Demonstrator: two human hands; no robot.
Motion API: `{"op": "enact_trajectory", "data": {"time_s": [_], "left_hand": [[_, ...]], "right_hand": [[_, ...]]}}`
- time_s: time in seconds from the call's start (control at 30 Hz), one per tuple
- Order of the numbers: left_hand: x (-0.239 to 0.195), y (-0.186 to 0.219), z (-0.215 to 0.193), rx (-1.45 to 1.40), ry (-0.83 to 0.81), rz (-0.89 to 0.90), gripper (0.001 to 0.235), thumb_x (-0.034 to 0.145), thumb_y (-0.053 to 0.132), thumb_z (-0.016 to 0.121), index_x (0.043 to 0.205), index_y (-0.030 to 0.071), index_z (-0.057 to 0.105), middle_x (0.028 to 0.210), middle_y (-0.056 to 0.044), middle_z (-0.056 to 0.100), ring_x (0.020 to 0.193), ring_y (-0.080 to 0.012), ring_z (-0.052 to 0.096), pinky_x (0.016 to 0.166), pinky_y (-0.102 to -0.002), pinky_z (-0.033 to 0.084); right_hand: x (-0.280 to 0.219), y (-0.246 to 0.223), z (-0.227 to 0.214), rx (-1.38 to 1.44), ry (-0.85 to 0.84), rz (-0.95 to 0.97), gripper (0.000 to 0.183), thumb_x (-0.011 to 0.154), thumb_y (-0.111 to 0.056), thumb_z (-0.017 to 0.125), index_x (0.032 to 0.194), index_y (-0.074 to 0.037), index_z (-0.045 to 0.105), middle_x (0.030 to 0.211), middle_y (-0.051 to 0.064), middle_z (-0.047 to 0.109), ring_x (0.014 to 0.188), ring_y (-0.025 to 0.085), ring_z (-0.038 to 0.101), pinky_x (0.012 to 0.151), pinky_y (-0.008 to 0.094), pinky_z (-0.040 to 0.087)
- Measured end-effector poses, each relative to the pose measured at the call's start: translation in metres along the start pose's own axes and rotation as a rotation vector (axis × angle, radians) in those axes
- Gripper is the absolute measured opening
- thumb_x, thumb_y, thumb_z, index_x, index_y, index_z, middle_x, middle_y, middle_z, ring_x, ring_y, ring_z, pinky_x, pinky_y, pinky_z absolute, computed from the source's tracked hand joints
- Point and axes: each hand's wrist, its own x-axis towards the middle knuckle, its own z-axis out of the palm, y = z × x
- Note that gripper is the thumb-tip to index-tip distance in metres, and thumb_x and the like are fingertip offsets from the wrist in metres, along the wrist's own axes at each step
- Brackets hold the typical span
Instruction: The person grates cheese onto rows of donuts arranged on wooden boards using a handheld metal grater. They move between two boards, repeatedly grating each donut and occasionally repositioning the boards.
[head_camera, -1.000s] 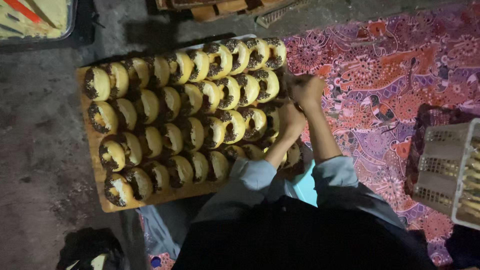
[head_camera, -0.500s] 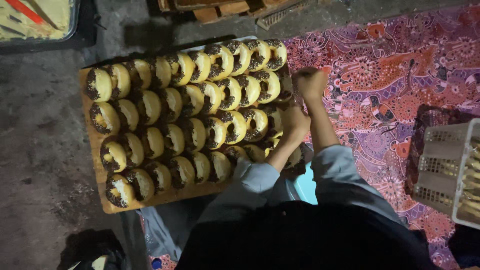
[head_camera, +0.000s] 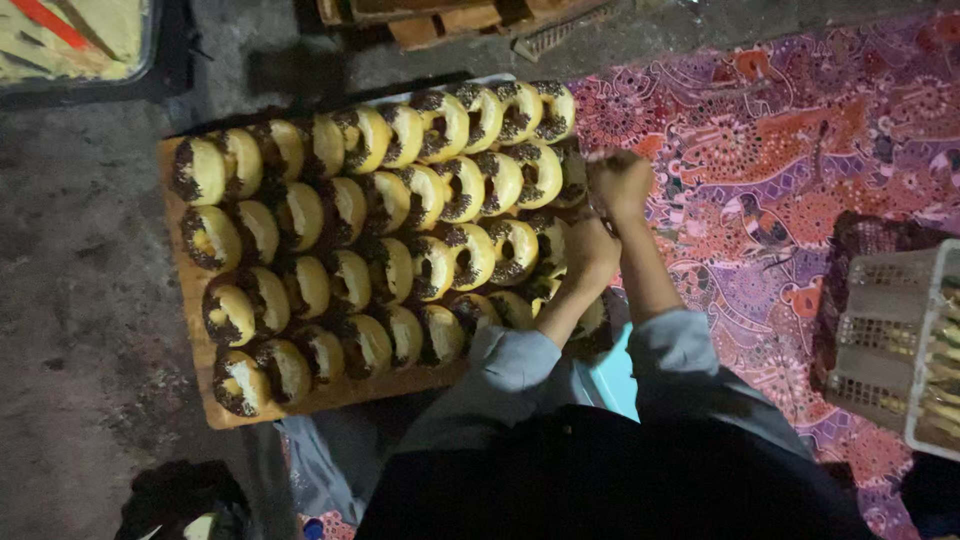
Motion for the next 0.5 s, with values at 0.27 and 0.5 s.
{"op": "enact_trajectory", "data": {"time_s": [0.27, 0.5], "left_hand": [[0.0, -0.004, -0.003, -0.078, 0.002, -0.012, 0.017, 0.084, 0.011, 0.069, 0.096, -0.002, 0.069, 0.084, -0.028, 0.071, 0.083, -0.0455, 0.07, 0.072, -0.054, 0.055], [0.005, -0.01, -0.006, -0.233, 0.013, 0.007, 0.017, 0.09, 0.008, 0.063, 0.101, -0.004, 0.066, 0.084, -0.029, 0.068, 0.085, -0.045, 0.069, 0.071, -0.053, 0.054]], "right_hand": [[0.002, 0.021, 0.014, -0.047, 0.03, 0.087, 0.009, 0.085, -0.015, 0.076, 0.087, -0.01, 0.083, 0.08, 0.009, 0.078, 0.069, 0.014, 0.073, 0.067, 0.031, 0.055], [0.001, 0.02, 0.017, -0.06, 0.003, 0.061, 0.011, 0.084, -0.013, 0.071, 0.089, -0.009, 0.081, 0.079, 0.012, 0.077, 0.071, 0.014, 0.074, 0.069, 0.032, 0.057]]}}
